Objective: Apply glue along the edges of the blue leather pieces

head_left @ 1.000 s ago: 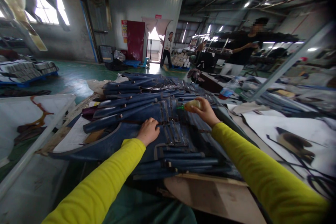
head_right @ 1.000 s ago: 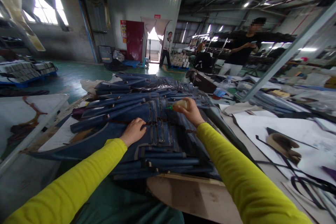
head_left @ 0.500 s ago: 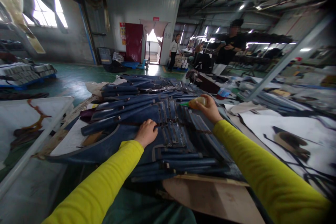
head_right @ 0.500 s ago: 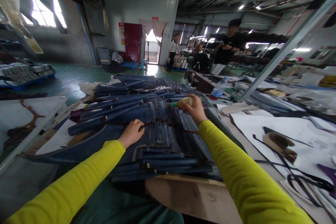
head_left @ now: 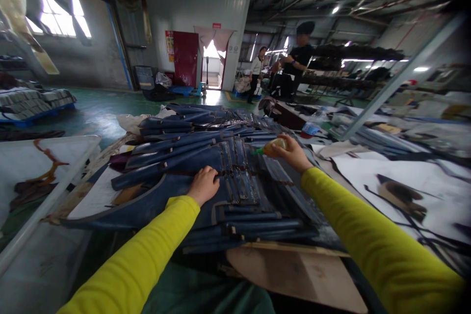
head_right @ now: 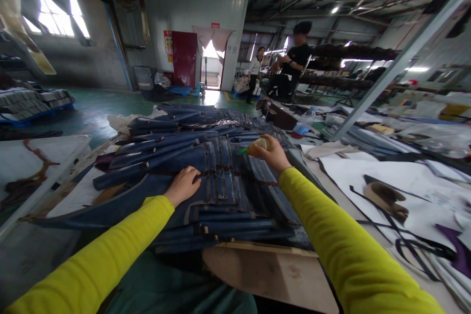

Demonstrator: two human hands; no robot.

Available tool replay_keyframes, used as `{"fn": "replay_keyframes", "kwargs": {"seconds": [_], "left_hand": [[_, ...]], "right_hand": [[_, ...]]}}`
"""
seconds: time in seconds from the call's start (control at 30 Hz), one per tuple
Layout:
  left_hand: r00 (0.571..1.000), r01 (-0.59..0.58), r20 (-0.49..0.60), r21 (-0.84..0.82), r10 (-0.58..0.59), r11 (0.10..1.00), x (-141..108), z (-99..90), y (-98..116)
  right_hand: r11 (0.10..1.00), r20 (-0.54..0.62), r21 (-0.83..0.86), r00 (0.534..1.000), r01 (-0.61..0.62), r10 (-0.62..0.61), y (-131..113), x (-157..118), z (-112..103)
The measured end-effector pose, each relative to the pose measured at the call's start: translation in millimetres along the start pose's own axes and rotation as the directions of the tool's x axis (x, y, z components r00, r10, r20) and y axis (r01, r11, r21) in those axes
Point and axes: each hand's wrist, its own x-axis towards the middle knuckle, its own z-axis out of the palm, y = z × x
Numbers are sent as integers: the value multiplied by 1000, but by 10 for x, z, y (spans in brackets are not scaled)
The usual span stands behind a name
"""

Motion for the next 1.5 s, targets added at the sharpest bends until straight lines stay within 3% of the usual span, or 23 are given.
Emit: {"fn": "replay_keyframes", "kwargs": {"seconds": [0.33, 0.43, 0.6, 0.67, 0.93, 1.1, 1.27, 1.5], "left_hand": [[1000, -13, -16, 15, 14, 1000, 13, 14, -3], [1000, -13, -12, 13, 14, 1000, 11, 9, -4], [1000, -7, -4, 7, 7, 1000, 5, 1, 5], [1000, -4, -1, 5, 4, 1000, 3, -5, 9], [1000, -14, -3, -1, 14, 1000, 10, -9, 1], [1000, -12, 0, 2, 12, 1000, 5, -5, 8], [1000, -7, -7, 11, 7, 1000, 5, 3, 3], [1000, -9, -9, 11, 9, 1000, 10, 8, -8]], "right_hand": [[993, 206, 3, 972, -117, 114, -245, -196, -240], [994, 184, 24, 978, -108, 101, -229, -204, -218], [998, 0, 55, 1000, 14, -14, -121, -132, -50], [999, -19, 40, 1000, 21, -21, -98, -115, -16], [989, 224, 10, 965, -144, 138, -316, -298, -252], [975, 241, 0, 946, -222, 216, -412, -372, -341], [979, 228, 58, 957, -195, 177, -361, -413, -290], [978, 278, 36, 942, -207, 189, -411, -519, -389]]}}
